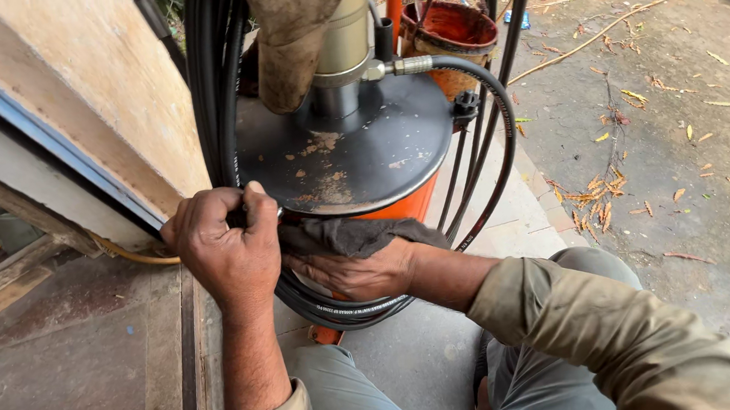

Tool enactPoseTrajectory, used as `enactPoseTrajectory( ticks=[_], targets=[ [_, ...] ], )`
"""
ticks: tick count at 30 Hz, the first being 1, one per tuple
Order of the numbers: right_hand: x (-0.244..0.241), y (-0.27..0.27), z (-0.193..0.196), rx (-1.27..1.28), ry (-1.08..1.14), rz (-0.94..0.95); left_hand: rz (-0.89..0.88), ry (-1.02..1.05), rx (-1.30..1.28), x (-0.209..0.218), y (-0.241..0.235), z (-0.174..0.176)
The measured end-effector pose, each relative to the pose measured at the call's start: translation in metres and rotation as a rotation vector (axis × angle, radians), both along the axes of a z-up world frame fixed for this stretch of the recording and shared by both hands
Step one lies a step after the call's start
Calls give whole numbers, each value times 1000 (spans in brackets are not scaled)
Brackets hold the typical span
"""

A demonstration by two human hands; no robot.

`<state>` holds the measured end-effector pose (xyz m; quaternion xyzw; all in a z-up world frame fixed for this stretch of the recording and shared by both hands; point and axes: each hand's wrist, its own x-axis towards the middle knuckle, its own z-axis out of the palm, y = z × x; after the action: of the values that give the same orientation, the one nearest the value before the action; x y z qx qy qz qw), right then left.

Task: The person squats beside an orange garden sprayer and wipes its body, pressure gauge, and top valve assembly with a dark cloth. They handle the attached hose and a small bucket of red liquid, then stand and continue wiping the upper parts of the sprayer.

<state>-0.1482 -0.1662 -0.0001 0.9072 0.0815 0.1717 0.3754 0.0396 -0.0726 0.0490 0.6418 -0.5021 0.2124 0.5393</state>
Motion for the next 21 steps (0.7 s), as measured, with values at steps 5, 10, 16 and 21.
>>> enactPoseTrajectory(
  ticks=[5, 10, 16, 21],
  targets=[
    [-57, -34, -13, 96, -395, 66, 17, 18, 0, -1, -1, -2],
    [-58, -50, -86, 764, -889, -29, 14, 76, -60, -5, -6, -12],
    [-32, -33, -144, 1845, -1431, -182, -79, 338, -13, -3, -7, -9],
    [-85, -10, -81, 2374, -1418, -300, 29, 159, -46, -7, -6, -12]
  ],
)
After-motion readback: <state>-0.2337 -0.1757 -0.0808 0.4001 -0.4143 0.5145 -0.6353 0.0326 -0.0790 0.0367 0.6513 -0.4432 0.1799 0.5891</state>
